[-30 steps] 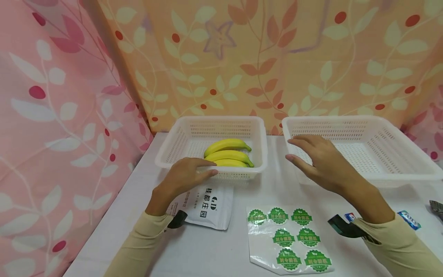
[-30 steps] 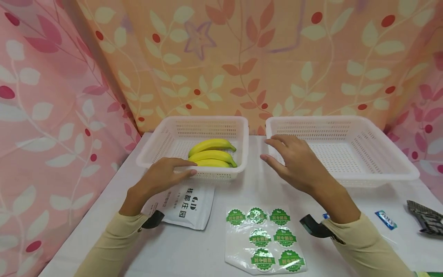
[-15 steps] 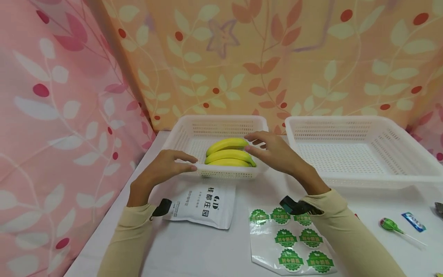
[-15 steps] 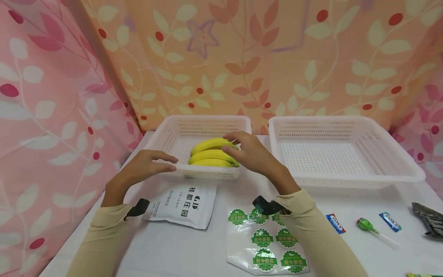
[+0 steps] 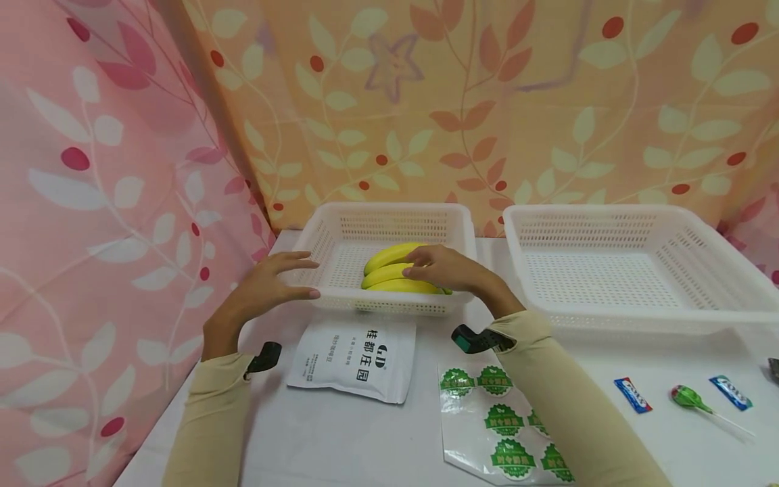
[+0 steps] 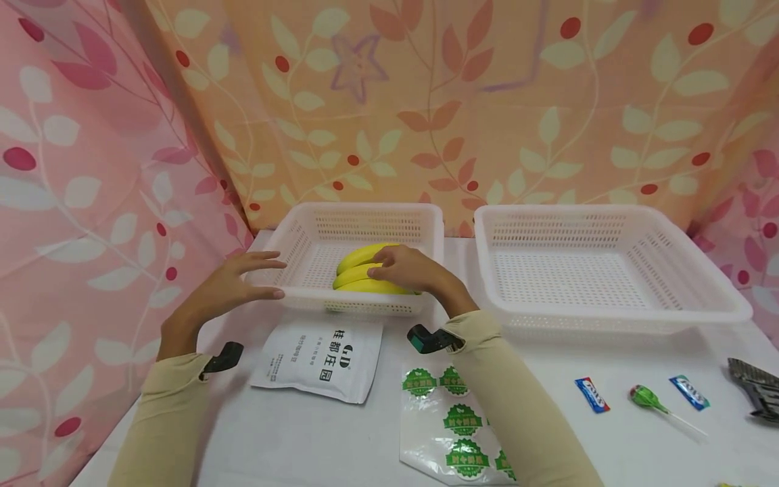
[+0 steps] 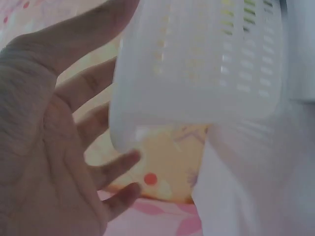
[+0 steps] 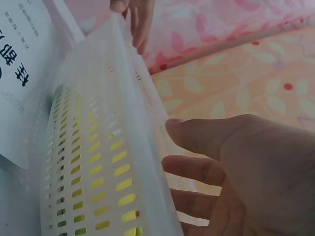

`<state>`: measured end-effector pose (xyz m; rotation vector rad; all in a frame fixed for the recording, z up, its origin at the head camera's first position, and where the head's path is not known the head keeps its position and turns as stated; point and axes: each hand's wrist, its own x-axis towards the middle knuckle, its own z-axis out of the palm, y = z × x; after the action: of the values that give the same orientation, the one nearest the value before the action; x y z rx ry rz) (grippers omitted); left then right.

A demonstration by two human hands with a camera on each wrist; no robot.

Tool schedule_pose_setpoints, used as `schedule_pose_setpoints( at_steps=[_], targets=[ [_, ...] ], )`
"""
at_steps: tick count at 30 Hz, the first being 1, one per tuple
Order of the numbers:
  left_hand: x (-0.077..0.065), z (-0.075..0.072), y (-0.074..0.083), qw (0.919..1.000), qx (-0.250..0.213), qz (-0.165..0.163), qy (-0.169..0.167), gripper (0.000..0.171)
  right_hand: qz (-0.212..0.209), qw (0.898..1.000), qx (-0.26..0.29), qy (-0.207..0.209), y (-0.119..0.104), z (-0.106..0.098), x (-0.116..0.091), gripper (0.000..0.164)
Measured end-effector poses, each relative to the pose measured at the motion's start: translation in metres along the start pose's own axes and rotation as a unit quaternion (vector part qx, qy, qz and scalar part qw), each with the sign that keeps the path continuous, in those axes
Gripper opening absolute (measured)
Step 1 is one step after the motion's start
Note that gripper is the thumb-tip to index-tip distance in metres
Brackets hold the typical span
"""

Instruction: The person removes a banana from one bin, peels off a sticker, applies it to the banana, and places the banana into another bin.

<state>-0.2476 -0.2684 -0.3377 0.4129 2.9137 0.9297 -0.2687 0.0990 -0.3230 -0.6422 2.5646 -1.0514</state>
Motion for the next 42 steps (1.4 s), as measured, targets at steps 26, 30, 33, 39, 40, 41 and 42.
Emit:
schedule_pose_setpoints(
  at_steps=[26,30,33,39,40,41,42],
  targets=[
    [-0.002,0.002,-0.012,0.9983,-0.034,-0.043,-0.019,0.083,0.059,0.988,-0.14,-0.004,0.004,0.015,0.023,0.042],
    [-0.002,0.003,-0.011,0.9979,-0.041,-0.045,-0.022,0.084,0.031,0.989,-0.144,0.024,0.004,0.014,0.019,0.042],
    [-0.002,0.001,-0.01,0.9972,-0.051,-0.047,-0.026,0.084,0.016,0.99,-0.134,0.046,0.002,0.012,0.015,0.047],
    [-0.002,0.0,-0.012,0.9973,-0.053,-0.042,-0.029,0.082,-0.006,0.991,-0.092,0.1,-0.008,0.002,-0.001,0.05],
    [-0.002,0.0,-0.012,0.9974,-0.051,-0.042,-0.028,0.082,-0.012,0.99,-0.088,0.109,-0.01,-0.001,-0.005,0.05],
    [-0.002,0.0,-0.013,0.9975,-0.051,-0.041,-0.029,0.082,-0.018,0.989,-0.084,0.117,-0.012,-0.003,-0.01,0.049],
    [-0.002,0.001,-0.013,0.9975,-0.05,-0.04,-0.029,0.082,-0.023,0.989,-0.077,0.126,-0.014,-0.006,-0.016,0.049]
  ],
)
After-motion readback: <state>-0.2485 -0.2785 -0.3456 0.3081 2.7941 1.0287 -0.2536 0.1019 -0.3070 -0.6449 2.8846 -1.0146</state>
